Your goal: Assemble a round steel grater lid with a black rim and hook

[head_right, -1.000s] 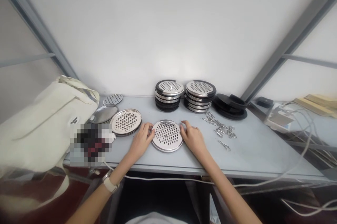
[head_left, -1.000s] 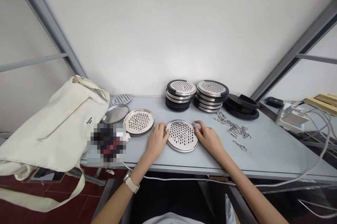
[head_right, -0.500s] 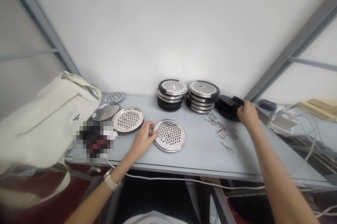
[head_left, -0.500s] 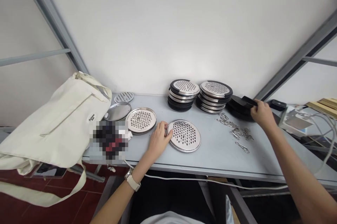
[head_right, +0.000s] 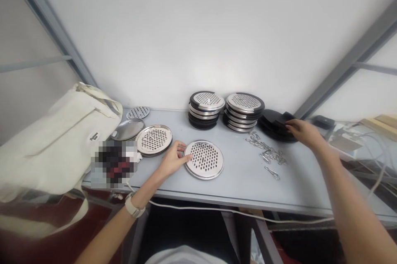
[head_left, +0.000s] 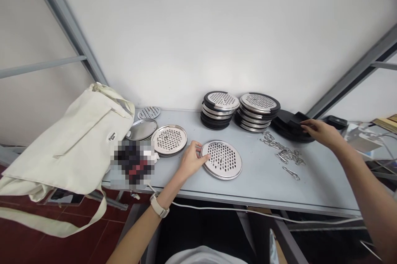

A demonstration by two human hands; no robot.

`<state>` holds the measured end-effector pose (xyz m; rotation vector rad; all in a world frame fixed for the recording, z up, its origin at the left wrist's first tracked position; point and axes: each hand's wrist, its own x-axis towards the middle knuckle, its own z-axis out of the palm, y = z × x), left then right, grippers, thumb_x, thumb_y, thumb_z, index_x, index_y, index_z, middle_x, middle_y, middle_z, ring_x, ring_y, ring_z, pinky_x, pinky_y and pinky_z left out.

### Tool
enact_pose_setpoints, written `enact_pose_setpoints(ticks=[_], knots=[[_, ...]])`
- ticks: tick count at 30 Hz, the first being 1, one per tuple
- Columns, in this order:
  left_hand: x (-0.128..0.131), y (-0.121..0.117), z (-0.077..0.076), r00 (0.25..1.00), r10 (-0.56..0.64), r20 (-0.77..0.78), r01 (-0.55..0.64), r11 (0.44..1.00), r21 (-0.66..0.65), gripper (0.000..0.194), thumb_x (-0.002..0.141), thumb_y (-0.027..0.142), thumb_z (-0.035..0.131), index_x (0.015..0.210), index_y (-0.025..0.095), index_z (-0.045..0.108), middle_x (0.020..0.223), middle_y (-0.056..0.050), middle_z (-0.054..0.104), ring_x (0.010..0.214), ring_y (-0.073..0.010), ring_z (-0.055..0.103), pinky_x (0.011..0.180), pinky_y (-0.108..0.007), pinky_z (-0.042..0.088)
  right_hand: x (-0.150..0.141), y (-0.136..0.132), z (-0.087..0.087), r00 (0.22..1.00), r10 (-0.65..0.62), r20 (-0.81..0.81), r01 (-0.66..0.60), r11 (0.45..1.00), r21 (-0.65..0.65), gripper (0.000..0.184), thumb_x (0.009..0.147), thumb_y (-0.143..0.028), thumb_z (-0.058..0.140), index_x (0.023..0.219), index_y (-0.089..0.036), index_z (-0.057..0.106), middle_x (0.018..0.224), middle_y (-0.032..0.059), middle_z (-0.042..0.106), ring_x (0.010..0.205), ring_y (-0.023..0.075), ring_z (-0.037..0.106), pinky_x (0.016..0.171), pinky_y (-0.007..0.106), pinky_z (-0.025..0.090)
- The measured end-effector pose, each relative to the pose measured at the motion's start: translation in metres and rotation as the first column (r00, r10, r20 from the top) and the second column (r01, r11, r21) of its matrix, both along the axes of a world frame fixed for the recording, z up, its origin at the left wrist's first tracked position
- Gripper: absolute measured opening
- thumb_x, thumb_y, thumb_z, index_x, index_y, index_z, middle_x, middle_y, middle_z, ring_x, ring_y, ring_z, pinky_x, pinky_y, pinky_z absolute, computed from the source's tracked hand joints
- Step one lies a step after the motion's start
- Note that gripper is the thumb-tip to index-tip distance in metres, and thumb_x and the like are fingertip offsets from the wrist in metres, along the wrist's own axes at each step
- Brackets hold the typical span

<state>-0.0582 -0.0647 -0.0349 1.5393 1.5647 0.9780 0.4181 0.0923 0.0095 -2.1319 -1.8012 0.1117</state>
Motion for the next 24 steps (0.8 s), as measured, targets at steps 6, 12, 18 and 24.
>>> enact_pose_setpoints(ticks=[6, 12, 18, 24], knots=[[0.004, 0.014, 0.006, 0.994, 0.063, 0.09, -0.047, 0.984, -0.17, 0.053, 0.064, 0.021, 0.077, 0.109, 0.012, 0.053, 0.099, -0.011, 0.062, 0.08, -0.0178, 0.06, 0.071, -0.03, 0.05, -0.014, -0.007, 0.002, 0.994, 0.044, 0.096, -0.055, 0.992, 0.114, 0.02, 0.087, -0.009, 0.051, 0.102, -0.004, 0.063, 0.097, 0.0196, 0.063, 0.093, 0.0201, 0.055, 0.079, 0.031, 0.038], [-0.002, 0.015, 0.027, 0.964, -0.081, 0.251, 0.144, 0.959, -0.244, 0.03, 0.062, 0.016, 0.077, 0.089, 0.01, 0.066, 0.086, -0.009, 0.07, 0.078, -0.0196, 0.065, 0.071, -0.031, 0.052, -0.034, -0.043, 0.017, 0.971, -0.01, 0.239, -0.09, 0.911, 0.403, 0.03, 0.096, -0.024, 0.038, 0.112, -0.007, 0.058, 0.108, 0.0239, 0.056, 0.111, 0.0227, 0.048, 0.081, 0.033, 0.04], [-0.015, 0.003, 0.046, 0.916, -0.173, 0.361, 0.264, 0.939, -0.221, 0.04, 0.054, 0.029, 0.085, 0.088, 0.012, 0.069, 0.093, -0.009, 0.071, 0.088, -0.0215, 0.064, 0.082, -0.033, 0.049, -0.071, -0.112, 0.034, 0.934, 0.151, 0.323, -0.316, 0.769, 0.555, 0.039, 0.097, -0.041, 0.029, 0.111, -0.015, 0.055, 0.105, 0.0214, 0.055, 0.104, 0.0253, 0.053, 0.088, 0.037, 0.044], [-0.037, -0.022, 0.051, 0.962, -0.105, 0.253, 0.147, 0.977, -0.155, 0.041, 0.074, 0.051, 0.069, 0.088, 0.013, 0.064, 0.087, -0.006, 0.065, 0.086, -0.0188, 0.059, 0.079, -0.029, 0.043, -0.138, -0.177, -0.005, 0.829, 0.523, 0.196, -0.553, 0.718, 0.423, 0.019, 0.096, -0.031, 0.035, 0.107, -0.022, 0.048, 0.098, 0.0108, 0.056, 0.093, 0.022, 0.06, 0.085, 0.035, 0.049]])
